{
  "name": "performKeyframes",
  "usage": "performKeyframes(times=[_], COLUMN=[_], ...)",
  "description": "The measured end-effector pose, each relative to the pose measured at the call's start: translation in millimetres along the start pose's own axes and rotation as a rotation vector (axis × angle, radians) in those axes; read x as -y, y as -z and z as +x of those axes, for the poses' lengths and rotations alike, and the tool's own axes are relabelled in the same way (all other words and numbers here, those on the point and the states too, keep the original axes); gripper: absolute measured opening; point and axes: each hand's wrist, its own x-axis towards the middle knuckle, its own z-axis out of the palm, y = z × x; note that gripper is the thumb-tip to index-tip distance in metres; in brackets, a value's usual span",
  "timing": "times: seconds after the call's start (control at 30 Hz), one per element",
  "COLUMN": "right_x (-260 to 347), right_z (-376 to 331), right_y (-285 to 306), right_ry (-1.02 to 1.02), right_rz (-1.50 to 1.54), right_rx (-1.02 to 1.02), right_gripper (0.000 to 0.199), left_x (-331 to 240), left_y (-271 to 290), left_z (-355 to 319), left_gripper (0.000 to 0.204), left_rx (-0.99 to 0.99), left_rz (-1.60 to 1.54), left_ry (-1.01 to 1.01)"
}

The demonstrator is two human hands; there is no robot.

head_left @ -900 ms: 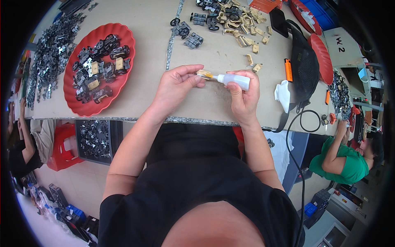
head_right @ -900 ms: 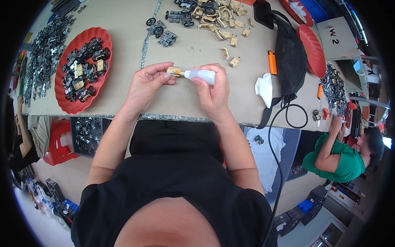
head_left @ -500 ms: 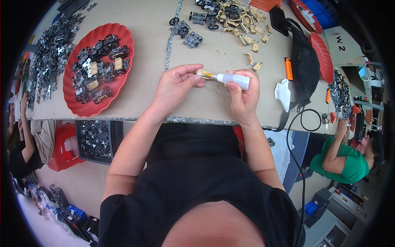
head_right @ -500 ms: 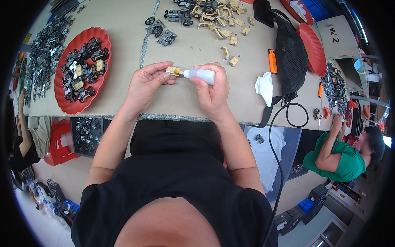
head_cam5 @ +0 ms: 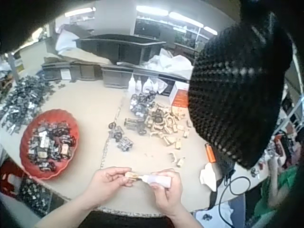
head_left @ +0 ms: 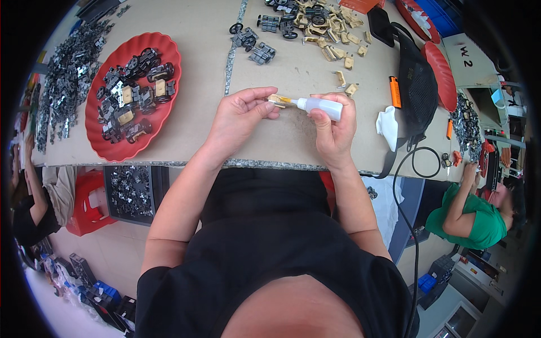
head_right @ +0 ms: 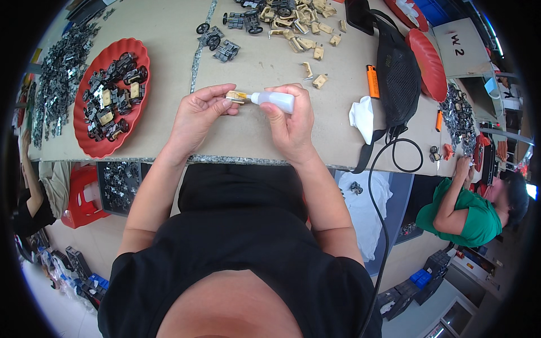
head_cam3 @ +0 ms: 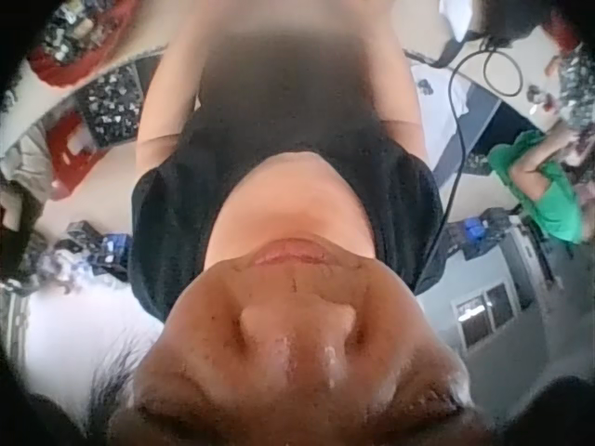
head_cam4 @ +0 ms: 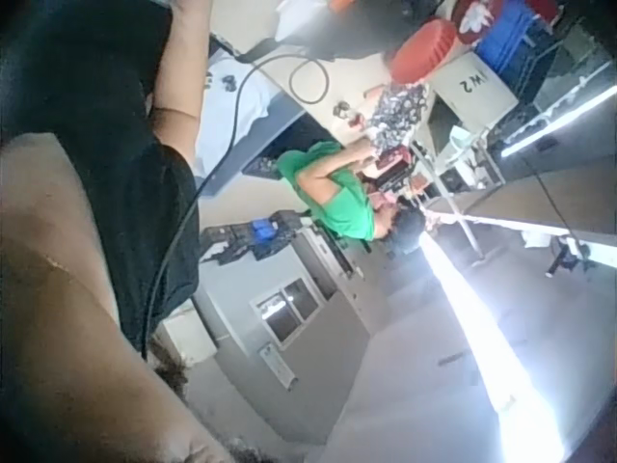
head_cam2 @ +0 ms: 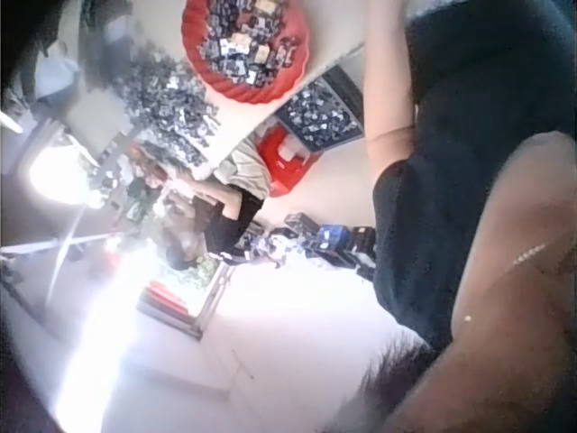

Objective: Applying glue to plastic components and assembling them on a manufacturing workbench.

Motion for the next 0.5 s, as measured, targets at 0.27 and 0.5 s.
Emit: performKeyframes(times=[0.27,0.5], right_x=[0.5,-0.2], right_z=[0.8,-0.1], right_y=[0.5,0.5], right_ry=[0.001,0.006], right_rz=[-0.004,0.012], right_rx=[-0.006,-0.01], right_gripper=[0.026,0.026], left_x=[0.0,-0.5], left_y=[0.0,0.1], left_z=[0.6,0.3], left_gripper=[0.028,0.028], left_rx=[0.003,0.006], left_rz=[0.016,0.017], left_ry=[0.003,0.002])
